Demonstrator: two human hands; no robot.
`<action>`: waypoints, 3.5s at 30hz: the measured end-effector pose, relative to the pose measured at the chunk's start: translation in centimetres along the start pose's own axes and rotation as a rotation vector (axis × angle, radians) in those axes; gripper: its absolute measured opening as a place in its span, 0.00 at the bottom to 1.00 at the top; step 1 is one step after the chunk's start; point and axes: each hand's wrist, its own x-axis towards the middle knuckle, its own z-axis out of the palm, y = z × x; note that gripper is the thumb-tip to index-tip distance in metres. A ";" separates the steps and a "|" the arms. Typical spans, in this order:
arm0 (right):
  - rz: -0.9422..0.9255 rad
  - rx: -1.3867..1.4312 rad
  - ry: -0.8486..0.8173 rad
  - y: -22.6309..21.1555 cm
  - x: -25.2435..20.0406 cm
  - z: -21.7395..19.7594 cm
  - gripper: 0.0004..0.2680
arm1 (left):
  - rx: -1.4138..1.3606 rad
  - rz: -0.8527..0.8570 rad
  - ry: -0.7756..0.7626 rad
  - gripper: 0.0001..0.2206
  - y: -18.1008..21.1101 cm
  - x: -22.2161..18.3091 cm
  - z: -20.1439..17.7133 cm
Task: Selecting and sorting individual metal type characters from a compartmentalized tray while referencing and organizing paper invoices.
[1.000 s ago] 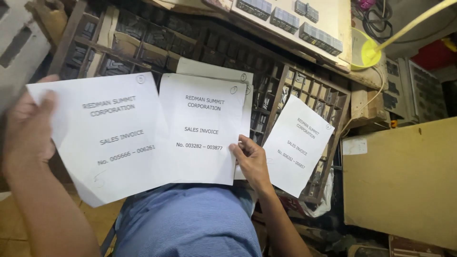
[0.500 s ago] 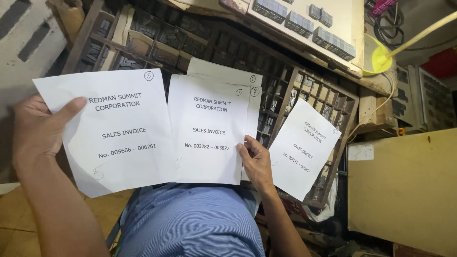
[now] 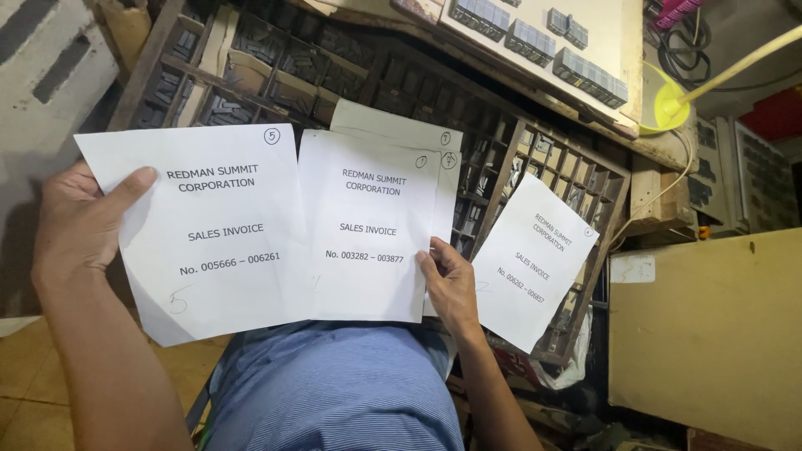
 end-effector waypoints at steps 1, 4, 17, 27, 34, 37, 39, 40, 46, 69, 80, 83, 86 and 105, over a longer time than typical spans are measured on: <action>-0.009 0.007 -0.001 0.2 0.0 0.0 0.23 | -0.021 0.013 -0.013 0.12 -0.2 0.1 0.0; 0.006 0.012 0.001 0.0 -0.1 0.0 0.23 | 0.009 -0.016 0.000 0.11 0.8 -0.5 0.3; 0.007 0.011 -0.006 0.0 -0.3 0.0 0.24 | -0.026 -0.017 -0.025 0.10 1.3 -0.8 0.4; -0.007 0.018 0.002 0.2 -0.2 0.1 0.24 | -0.030 -0.004 -0.021 0.08 0.2 -0.1 0.1; -0.009 0.021 -0.019 -0.7 -0.6 0.2 0.23 | -0.023 -0.038 -0.017 0.09 1.4 -0.8 0.3; -0.018 0.001 -0.035 -0.8 -0.7 0.2 0.24 | -0.118 -0.017 -0.019 0.10 -1.3 1.1 0.0; -0.006 -0.018 -0.030 -1.1 -0.9 0.3 0.24 | -0.132 -0.028 -0.015 0.10 0.5 0.0 0.6; 0.014 -0.041 -0.009 -1.3 -0.9 0.3 0.24 | -0.148 -0.042 -0.030 0.10 1.5 -0.5 1.2; -0.058 0.109 -0.025 3.5 1.4 0.1 0.13 | -0.215 0.107 -0.108 0.13 3.3 -2.6 10.1; -0.018 0.096 0.138 -3.0 -0.5 -0.3 0.16 | 0.422 0.786 -0.079 0.29 2.5 -7.4 18.5; -0.032 0.147 0.269 -2.1 0.4 -1.2 0.19 | 0.494 0.789 -0.142 0.34 3.0 -8.8 19.2; -0.077 0.138 0.246 -1.6 0.3 -0.7 0.19 | 0.369 0.599 -0.250 0.32 4.4 -9.4 19.4; -0.151 0.072 0.263 -0.8 0.7 0.0 0.17 | 0.421 0.580 -0.257 0.26 5.2 -9.9 19.7; -0.368 -0.461 0.498 -0.5 1.5 -0.8 0.19 | 0.622 0.498 -0.323 0.33 6.1 -9.7 22.4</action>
